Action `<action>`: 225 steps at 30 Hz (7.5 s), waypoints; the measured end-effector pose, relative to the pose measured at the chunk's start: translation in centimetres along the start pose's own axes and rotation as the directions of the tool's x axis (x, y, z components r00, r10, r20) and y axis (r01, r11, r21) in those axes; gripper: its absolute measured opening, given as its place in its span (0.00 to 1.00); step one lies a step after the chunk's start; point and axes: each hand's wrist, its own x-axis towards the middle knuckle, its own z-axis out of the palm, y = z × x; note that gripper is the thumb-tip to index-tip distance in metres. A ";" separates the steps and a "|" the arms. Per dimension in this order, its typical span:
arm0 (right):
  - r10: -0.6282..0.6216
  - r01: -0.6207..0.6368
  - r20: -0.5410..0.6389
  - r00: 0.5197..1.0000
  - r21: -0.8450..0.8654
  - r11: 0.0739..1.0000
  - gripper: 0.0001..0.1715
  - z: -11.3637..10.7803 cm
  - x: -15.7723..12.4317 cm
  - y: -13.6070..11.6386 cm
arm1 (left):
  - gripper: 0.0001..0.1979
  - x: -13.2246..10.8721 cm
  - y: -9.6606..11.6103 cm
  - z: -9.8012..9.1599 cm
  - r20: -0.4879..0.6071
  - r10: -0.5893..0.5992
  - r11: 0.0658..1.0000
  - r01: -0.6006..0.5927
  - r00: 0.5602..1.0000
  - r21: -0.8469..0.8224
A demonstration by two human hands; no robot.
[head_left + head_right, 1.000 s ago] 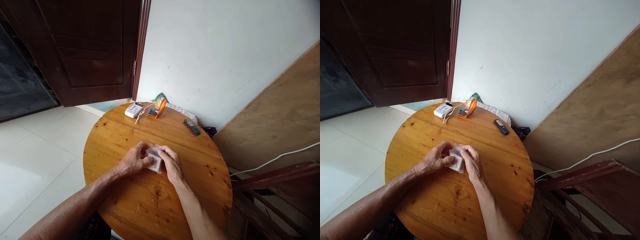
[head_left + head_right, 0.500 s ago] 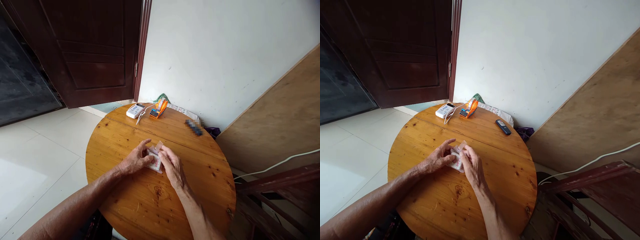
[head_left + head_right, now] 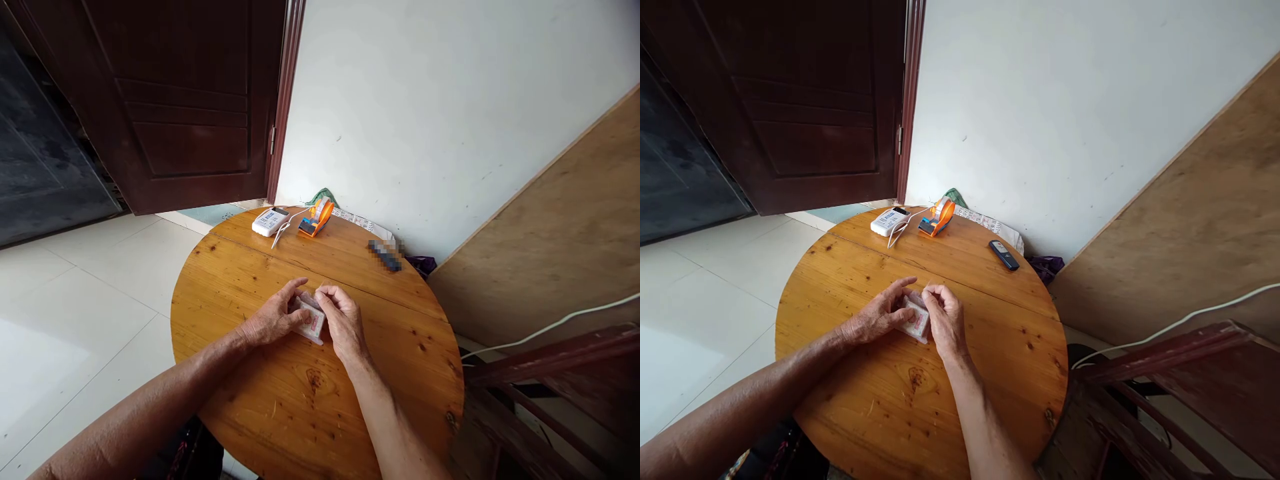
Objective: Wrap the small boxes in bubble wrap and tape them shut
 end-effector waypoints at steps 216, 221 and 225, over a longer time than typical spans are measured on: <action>-0.272 0.152 -0.236 0.933 -0.425 0.892 0.18 -4.1 0.0 -1.7 | 0.18 -1.1 1.3 -1.1 0.059 -0.176 0.970 0.183 0.983 -0.157; -0.126 0.161 0.104 0.986 -0.489 0.857 0.22 -2.3 -2.1 -2.9 | 0.28 -1.3 1.6 -1.0 0.026 -0.206 0.957 0.207 0.978 -0.205; -0.116 0.098 0.015 0.993 -0.652 0.752 0.15 -2.6 -1.5 -1.9 | 0.32 -1.2 1.9 -0.8 0.005 -0.199 0.940 0.192 0.980 -0.281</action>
